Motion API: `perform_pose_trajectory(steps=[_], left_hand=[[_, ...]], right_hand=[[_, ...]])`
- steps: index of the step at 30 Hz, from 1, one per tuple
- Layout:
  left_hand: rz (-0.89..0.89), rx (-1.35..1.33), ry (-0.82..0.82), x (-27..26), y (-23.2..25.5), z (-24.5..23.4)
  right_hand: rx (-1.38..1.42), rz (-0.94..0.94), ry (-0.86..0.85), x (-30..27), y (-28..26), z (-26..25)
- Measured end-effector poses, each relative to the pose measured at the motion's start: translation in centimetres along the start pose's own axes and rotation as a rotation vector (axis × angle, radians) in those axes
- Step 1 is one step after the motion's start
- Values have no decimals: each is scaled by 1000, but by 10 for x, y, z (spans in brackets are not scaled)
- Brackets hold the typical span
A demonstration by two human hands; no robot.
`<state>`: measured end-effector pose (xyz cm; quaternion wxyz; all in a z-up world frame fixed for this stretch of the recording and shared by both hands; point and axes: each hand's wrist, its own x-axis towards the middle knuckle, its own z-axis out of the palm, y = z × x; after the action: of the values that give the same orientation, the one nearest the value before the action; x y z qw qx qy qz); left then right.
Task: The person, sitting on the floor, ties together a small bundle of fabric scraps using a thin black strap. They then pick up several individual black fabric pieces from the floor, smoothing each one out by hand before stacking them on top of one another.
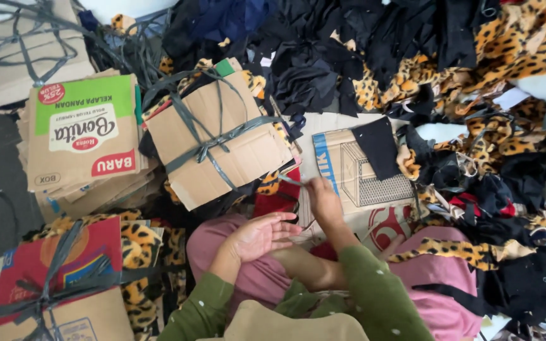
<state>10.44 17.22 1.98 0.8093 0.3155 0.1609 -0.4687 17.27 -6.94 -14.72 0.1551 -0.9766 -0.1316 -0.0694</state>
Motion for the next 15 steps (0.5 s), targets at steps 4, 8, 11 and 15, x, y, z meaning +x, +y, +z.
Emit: perform_pose_trajectory(steps=[4,8,11,15], left_hand=[[-4,9,7,3,1,1],[-11,0,24,1,1,2],[-22,-19,22,3,-3,1],[-40,-52,71,18,-1,-5]], right_hand=[[236,29,-162,24,-55,-82],[-126,81,137,12,-25,-81],[-56,548,-394,-14,-14,-93],[-159,377,-373,-33,7,-77]])
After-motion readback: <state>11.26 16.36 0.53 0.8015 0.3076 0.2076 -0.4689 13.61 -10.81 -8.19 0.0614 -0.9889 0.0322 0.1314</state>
